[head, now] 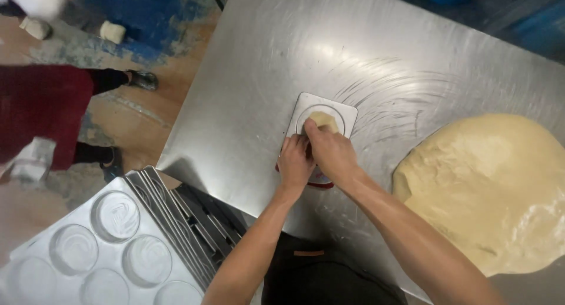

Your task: Kneading a large mass of dough on a stainless steel table, then using a bench scraper to cut and portion pieces, weighing each on a digital scale.

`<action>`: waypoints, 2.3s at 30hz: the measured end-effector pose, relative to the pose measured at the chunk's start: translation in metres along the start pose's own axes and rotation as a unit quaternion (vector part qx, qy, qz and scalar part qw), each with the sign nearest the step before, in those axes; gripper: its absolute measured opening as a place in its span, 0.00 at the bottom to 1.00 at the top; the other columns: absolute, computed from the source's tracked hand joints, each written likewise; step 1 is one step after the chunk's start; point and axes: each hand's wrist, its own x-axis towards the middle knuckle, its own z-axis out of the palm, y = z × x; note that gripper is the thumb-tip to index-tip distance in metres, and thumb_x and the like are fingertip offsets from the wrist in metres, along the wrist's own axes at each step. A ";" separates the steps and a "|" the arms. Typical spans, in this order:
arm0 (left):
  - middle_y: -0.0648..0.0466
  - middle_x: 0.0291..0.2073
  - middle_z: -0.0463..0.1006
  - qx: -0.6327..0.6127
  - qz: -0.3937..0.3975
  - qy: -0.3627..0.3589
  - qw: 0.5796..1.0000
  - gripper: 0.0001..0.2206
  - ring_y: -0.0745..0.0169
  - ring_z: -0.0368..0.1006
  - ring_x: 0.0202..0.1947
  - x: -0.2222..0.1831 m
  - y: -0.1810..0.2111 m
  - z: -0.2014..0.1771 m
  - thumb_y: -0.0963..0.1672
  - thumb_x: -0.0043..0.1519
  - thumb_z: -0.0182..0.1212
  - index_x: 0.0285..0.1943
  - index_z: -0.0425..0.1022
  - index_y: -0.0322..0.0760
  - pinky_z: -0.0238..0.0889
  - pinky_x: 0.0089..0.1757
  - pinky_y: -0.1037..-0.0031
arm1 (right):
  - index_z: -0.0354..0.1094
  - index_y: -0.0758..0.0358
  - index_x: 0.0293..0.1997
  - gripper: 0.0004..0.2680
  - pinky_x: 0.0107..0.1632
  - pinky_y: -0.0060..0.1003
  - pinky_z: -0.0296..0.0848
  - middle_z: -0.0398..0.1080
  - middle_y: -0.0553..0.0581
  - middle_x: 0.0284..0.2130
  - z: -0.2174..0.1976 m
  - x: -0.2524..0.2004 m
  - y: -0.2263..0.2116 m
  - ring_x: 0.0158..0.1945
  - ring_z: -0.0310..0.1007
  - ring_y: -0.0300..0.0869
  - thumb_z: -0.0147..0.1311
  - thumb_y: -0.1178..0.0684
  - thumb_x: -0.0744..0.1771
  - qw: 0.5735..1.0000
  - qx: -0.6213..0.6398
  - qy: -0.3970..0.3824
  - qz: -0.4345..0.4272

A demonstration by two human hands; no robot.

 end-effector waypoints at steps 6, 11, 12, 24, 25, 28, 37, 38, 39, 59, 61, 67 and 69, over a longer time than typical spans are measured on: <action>0.45 0.41 0.76 -0.100 0.014 0.046 0.994 0.08 0.45 0.73 0.43 -0.016 0.002 -0.004 0.38 0.60 0.62 0.47 0.75 0.30 0.69 0.44 0.60 | 0.55 0.57 0.64 0.17 0.42 0.54 0.75 0.76 0.68 0.34 -0.024 -0.081 0.090 0.39 0.77 0.60 0.46 0.61 0.66 0.965 -0.064 -0.192 0.168; 0.43 0.41 0.80 -0.204 -0.025 -0.244 0.948 0.12 0.44 0.80 0.39 -0.066 0.077 0.010 0.44 0.64 0.59 0.53 0.76 0.33 0.74 0.42 0.60 | 0.59 0.59 0.60 0.12 0.44 0.53 0.77 0.78 0.67 0.36 -0.087 -0.171 0.109 0.41 0.80 0.59 0.47 0.53 0.70 0.887 -0.035 -0.260 0.379; 0.41 0.43 0.81 -0.120 -0.033 -0.363 0.924 0.25 0.40 0.79 0.42 -0.062 0.100 0.015 0.49 0.62 0.59 0.66 0.62 0.35 0.72 0.44 0.57 | 0.58 0.60 0.60 0.12 0.45 0.53 0.77 0.78 0.70 0.36 -0.094 -0.186 0.106 0.40 0.80 0.60 0.47 0.52 0.70 0.890 0.002 -0.207 0.407; 0.44 0.36 0.84 0.052 0.086 -0.463 0.880 0.18 0.44 0.82 0.38 -0.067 0.118 0.119 0.45 0.62 0.54 0.60 0.73 0.35 0.73 0.38 0.53 | 0.62 0.62 0.62 0.15 0.46 0.55 0.75 0.76 0.75 0.40 -0.049 -0.230 0.123 0.44 0.78 0.67 0.53 0.50 0.69 0.909 -0.013 0.026 0.417; 0.44 0.35 0.83 0.046 0.055 -0.509 0.858 0.14 0.43 0.81 0.36 -0.054 0.122 0.096 0.47 0.62 0.55 0.52 0.79 0.40 0.72 0.37 0.51 | 0.64 0.62 0.60 0.14 0.46 0.54 0.77 0.77 0.74 0.41 -0.058 -0.229 0.122 0.44 0.79 0.66 0.54 0.49 0.69 0.908 0.003 0.016 0.418; 0.43 0.39 0.82 -0.076 -0.105 -0.153 0.980 0.15 0.39 0.80 0.40 -0.015 0.092 0.012 0.48 0.61 0.63 0.51 0.78 0.36 0.73 0.41 0.57 | 0.64 0.62 0.57 0.14 0.44 0.52 0.78 0.78 0.70 0.39 -0.072 -0.215 0.108 0.41 0.81 0.62 0.56 0.49 0.67 0.916 0.060 0.063 0.391; 0.52 0.38 0.78 0.022 -0.065 0.024 0.997 0.05 0.46 0.75 0.43 0.010 0.014 0.011 0.43 0.58 0.68 0.40 0.80 0.40 0.70 0.42 0.59 | 0.58 0.61 0.54 0.10 0.31 0.55 0.72 0.75 0.67 0.25 -0.029 -0.029 0.018 0.30 0.77 0.61 0.50 0.54 0.69 0.994 0.036 -0.022 0.098; 0.52 0.38 0.78 0.020 -0.066 0.022 0.997 0.05 0.46 0.75 0.43 0.010 0.015 0.008 0.43 0.58 0.68 0.40 0.80 0.40 0.70 0.42 0.59 | 0.58 0.61 0.54 0.10 0.31 0.55 0.72 0.75 0.67 0.25 -0.020 -0.019 0.016 0.30 0.77 0.61 0.50 0.54 0.69 0.994 0.036 -0.023 0.100; 0.53 0.38 0.77 0.027 -0.047 0.013 0.998 0.07 0.47 0.74 0.43 0.010 0.016 0.005 0.42 0.56 0.67 0.41 0.80 0.40 0.70 0.41 0.60 | 0.57 0.63 0.54 0.11 0.31 0.55 0.72 0.74 0.67 0.25 -0.011 -0.008 0.015 0.29 0.77 0.62 0.50 0.56 0.67 0.997 0.024 -0.019 0.076; 0.38 0.51 0.76 -0.032 0.038 -0.436 0.899 0.30 0.35 0.74 0.50 -0.087 0.142 0.073 0.55 0.60 0.62 0.63 0.66 0.30 0.68 0.45 0.49 | 0.59 0.66 0.59 0.14 0.40 0.50 0.81 0.77 0.72 0.38 -0.088 -0.238 0.104 0.38 0.81 0.57 0.49 0.50 0.69 0.865 0.083 -0.046 0.493; 0.39 0.46 0.78 -0.021 -0.004 -0.441 0.897 0.29 0.37 0.76 0.47 -0.090 0.152 0.102 0.55 0.58 0.61 0.61 0.67 0.32 0.70 0.45 0.50 | 0.58 0.62 0.62 0.15 0.38 0.51 0.82 0.77 0.72 0.38 -0.080 -0.233 0.092 0.36 0.83 0.59 0.49 0.49 0.70 0.838 0.098 -0.056 0.534; 0.42 0.37 0.82 0.002 0.062 -0.411 0.909 0.13 0.40 0.80 0.40 -0.094 0.117 0.128 0.46 0.66 0.54 0.51 0.73 0.32 0.71 0.41 0.51 | 0.65 0.61 0.57 0.13 0.46 0.56 0.74 0.77 0.73 0.41 -0.010 -0.241 0.111 0.45 0.77 0.67 0.56 0.48 0.68 0.906 0.085 0.114 0.398; 0.41 0.35 0.82 -0.012 0.018 -0.393 0.919 0.13 0.39 0.79 0.38 -0.064 0.117 0.076 0.47 0.64 0.56 0.50 0.75 0.34 0.71 0.41 0.51 | 0.65 0.61 0.56 0.14 0.45 0.55 0.74 0.77 0.73 0.40 -0.029 -0.240 0.104 0.45 0.77 0.66 0.57 0.48 0.67 0.908 0.091 0.104 0.395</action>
